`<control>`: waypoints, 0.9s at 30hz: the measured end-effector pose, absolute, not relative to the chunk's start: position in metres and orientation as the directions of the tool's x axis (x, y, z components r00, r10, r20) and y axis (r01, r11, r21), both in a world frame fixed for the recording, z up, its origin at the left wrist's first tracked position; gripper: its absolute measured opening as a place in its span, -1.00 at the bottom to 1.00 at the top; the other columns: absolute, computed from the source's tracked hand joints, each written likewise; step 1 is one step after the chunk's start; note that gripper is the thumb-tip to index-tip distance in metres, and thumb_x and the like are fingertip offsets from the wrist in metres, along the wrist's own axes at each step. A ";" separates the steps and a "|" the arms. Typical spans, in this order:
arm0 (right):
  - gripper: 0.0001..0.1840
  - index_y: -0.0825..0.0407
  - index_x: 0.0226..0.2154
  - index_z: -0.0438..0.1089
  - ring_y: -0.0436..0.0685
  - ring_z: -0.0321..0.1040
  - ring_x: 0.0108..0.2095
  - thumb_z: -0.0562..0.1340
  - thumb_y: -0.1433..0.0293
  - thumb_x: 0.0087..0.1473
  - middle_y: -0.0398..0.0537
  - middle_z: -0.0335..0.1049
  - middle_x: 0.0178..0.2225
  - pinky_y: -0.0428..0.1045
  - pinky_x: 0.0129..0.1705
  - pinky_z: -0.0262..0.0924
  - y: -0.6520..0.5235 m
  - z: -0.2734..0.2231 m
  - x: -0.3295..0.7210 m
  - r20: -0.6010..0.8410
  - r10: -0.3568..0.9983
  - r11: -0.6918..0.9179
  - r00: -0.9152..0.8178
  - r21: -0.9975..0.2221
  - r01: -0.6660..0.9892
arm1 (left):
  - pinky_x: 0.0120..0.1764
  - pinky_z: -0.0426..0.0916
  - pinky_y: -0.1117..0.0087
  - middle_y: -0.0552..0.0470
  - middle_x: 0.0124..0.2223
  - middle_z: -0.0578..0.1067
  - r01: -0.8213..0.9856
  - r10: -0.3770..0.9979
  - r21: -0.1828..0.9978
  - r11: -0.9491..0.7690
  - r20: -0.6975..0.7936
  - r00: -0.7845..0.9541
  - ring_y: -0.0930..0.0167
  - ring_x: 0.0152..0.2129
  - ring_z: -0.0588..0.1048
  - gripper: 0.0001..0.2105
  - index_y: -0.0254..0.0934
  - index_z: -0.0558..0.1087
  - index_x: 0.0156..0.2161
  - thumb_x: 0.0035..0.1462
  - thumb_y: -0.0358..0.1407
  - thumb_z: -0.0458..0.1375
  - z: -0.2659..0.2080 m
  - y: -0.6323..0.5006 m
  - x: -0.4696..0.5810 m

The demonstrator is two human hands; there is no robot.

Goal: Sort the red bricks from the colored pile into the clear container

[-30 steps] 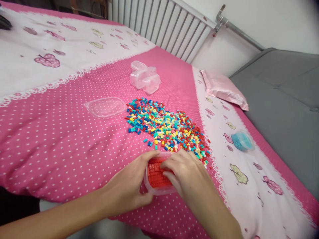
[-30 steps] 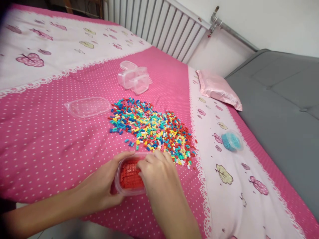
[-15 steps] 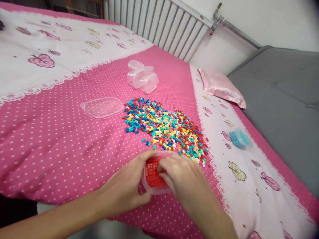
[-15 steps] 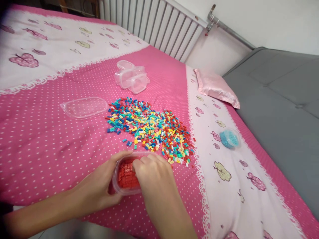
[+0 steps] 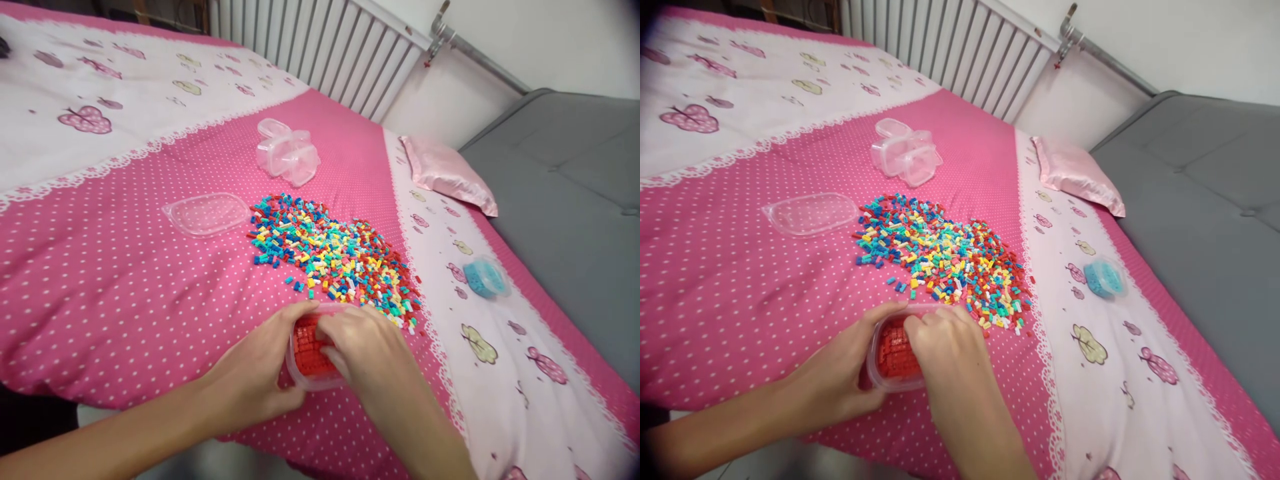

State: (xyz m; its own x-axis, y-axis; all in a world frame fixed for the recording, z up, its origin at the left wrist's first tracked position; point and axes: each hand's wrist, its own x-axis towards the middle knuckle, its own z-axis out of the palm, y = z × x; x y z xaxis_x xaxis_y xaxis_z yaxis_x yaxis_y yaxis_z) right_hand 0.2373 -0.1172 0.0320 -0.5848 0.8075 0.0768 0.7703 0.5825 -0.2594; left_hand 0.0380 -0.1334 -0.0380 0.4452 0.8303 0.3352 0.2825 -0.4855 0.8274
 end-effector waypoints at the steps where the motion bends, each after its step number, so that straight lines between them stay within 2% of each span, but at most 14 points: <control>1: -0.80 0.00 -0.29 0.43 0.15 0.37 -0.22 0.36 0.59 0.08 -0.16 0.48 -0.27 0.03 -0.14 0.03 -0.118 0.033 0.237 0.079 0.805 0.586 -0.589 -0.262 0.767 | 0.27 0.32 0.10 -0.04 0.29 0.31 0.279 0.830 0.828 -0.486 0.336 0.446 0.18 0.23 0.36 -0.07 -0.01 -0.06 0.37 -0.10 -0.50 0.17 -0.038 -0.133 0.038; 9: -0.84 0.02 -0.33 0.43 0.17 0.36 -0.25 0.34 0.59 0.14 -0.14 0.47 -0.31 0.04 -0.17 0.02 -0.121 0.042 0.228 0.081 0.821 0.568 -0.565 -0.198 0.798 | 0.27 0.31 0.07 -0.04 0.30 0.30 0.295 0.835 0.828 -0.477 0.322 0.446 0.18 0.23 0.36 -0.08 -0.02 -0.07 0.37 -0.10 -0.49 0.18 -0.038 -0.134 0.039; 14: -0.83 0.03 -0.27 0.45 0.17 0.37 -0.22 0.34 0.60 0.14 -0.13 0.49 -0.28 0.04 -0.13 0.04 -0.122 0.041 0.226 0.106 0.820 0.572 -0.562 -0.186 0.799 | 0.27 0.32 0.05 -0.05 0.30 0.30 0.296 0.834 0.829 -0.474 0.315 0.454 0.18 0.23 0.35 -0.07 0.00 -0.08 0.37 -0.10 -0.49 0.17 -0.038 -0.134 0.038; 19: -0.84 0.05 -0.30 0.47 0.18 0.40 -0.22 0.35 0.62 0.12 -0.11 0.52 -0.27 0.04 -0.14 0.03 -0.119 0.042 0.225 0.123 0.813 0.583 -0.570 -0.185 0.791 | 0.25 0.34 0.06 -0.07 0.29 0.30 0.300 0.835 0.827 -0.476 0.317 0.450 0.17 0.23 0.36 -0.07 0.00 -0.09 0.37 -0.10 -0.49 0.17 -0.038 -0.133 0.038; 27: -0.76 -0.02 -0.42 0.44 0.17 0.34 -0.37 0.30 0.66 0.07 -0.17 0.47 -0.42 0.05 -0.26 -0.06 -0.120 0.057 0.235 0.068 0.870 0.493 -0.488 -0.131 0.860 | 0.20 0.38 0.09 -0.05 0.23 0.35 0.299 0.832 0.818 -0.491 0.339 0.440 0.19 0.15 0.42 -0.09 0.00 -0.07 0.36 -0.08 -0.48 0.19 -0.035 -0.133 0.038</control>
State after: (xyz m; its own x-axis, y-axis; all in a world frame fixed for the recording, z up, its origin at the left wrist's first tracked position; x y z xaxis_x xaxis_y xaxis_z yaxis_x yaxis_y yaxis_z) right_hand 0.2353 -0.1200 0.0571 -0.4883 0.8700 0.0680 0.8601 0.4930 -0.1310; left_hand 0.0383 -0.1335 -0.0354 0.4397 0.8318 0.3387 0.2993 -0.4913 0.8179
